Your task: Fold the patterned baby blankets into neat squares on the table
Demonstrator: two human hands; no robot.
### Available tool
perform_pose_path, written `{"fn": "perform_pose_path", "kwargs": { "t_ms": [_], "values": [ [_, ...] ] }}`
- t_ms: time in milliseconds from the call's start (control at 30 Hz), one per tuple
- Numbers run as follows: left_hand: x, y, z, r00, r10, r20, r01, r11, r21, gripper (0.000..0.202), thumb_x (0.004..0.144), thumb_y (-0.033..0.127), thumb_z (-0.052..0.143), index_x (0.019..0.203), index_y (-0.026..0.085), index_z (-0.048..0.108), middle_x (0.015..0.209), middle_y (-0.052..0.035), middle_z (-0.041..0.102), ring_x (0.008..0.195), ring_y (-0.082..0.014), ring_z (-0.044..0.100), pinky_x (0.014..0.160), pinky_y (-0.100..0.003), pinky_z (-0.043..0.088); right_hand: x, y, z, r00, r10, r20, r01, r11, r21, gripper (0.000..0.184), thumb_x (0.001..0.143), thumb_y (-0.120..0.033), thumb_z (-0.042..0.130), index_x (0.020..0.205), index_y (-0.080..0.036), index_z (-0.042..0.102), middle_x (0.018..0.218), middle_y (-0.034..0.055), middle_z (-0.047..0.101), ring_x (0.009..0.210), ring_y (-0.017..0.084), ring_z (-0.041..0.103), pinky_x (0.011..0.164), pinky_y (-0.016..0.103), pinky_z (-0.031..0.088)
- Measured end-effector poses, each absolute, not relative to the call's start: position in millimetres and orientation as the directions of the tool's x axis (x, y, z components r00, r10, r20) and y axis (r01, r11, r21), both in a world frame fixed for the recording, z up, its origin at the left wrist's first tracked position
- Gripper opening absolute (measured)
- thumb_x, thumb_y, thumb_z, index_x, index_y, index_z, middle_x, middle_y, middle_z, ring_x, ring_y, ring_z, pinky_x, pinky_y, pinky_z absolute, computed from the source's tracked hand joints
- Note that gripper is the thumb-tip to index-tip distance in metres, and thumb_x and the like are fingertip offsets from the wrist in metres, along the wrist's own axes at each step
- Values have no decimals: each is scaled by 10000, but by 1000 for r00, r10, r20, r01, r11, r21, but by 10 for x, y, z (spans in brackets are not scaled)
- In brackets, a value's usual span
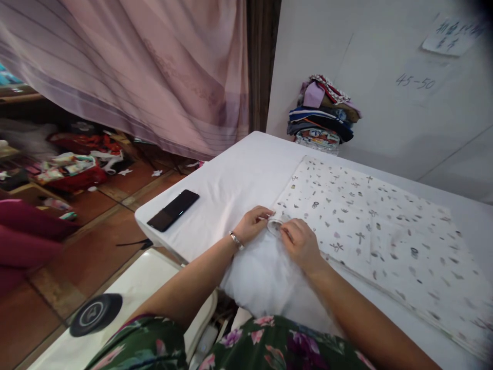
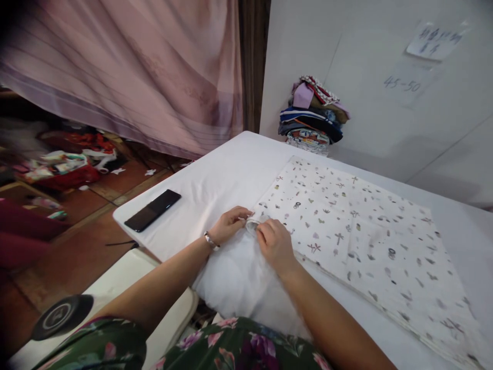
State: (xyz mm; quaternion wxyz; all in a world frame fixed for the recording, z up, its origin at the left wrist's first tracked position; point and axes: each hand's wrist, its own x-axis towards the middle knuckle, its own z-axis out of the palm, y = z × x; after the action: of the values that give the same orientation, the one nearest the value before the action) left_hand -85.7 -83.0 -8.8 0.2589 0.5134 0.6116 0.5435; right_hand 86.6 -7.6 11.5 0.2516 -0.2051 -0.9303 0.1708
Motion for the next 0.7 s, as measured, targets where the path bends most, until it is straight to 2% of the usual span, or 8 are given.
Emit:
{"fn": "perform_pose_path", "kwargs": {
  "t_ms": [133,267,367,467,533,600,700],
  "values": [
    [-853,-759,-183,-382,896,227,306,-109,946,254,708,123,536,937,186,626,983,-51,566,827,-128,589,676,-240,496,827,-171,131,-845,493,209,368,818,-442,149,870,-239,437,899,-210,581,751,24,611,697,164,555,625,254,359],
    [-846,-697,-255,-421,891,169,310,-34,950,228,690,178,616,918,188,622,794,-9,601,693,-110,590,650,-246,493,695,-162,143,-801,595,67,507,732,-455,169,871,-301,451,913,-187,568,648,21,607,582,164,547,535,250,308],
    [-840,-686,-257,-424,900,106,285,21,958,215,704,207,618,917,192,629,749,-4,641,669,-117,600,665,-264,499,606,-130,140,-774,633,18,502,632,-590,138,852,-279,471,890,-186,566,638,16,617,539,144,541,514,239,321],
    [-827,-688,-227,-412,907,84,258,27,966,192,707,217,614,895,189,639,799,-19,678,722,-136,623,702,-277,504,563,-107,99,-766,635,-104,449,411,-793,157,858,-257,425,920,-197,556,627,-14,623,417,106,495,460,226,344],
    [-815,-688,-202,-408,909,88,279,32,960,164,711,216,601,867,194,648,793,-11,683,727,-137,626,696,-269,502,556,-95,62,-762,626,-167,419,279,-864,187,859,-276,406,940,-199,556,618,-26,620,366,96,465,424,225,349],
    [-804,-691,-174,-412,906,98,317,41,948,128,722,218,576,822,199,652,757,7,677,699,-128,621,667,-254,497,557,-84,36,-747,646,-156,408,261,-875,195,849,-290,417,916,-200,576,600,-31,612,379,99,471,428,224,362],
    [-795,-707,-128,-426,895,129,388,53,920,109,733,231,554,776,198,648,725,20,658,663,-114,600,623,-231,482,562,-77,46,-712,701,-38,432,395,-811,197,839,-302,439,807,-209,610,583,-22,608,469,118,517,487,227,379]
  ]
}}
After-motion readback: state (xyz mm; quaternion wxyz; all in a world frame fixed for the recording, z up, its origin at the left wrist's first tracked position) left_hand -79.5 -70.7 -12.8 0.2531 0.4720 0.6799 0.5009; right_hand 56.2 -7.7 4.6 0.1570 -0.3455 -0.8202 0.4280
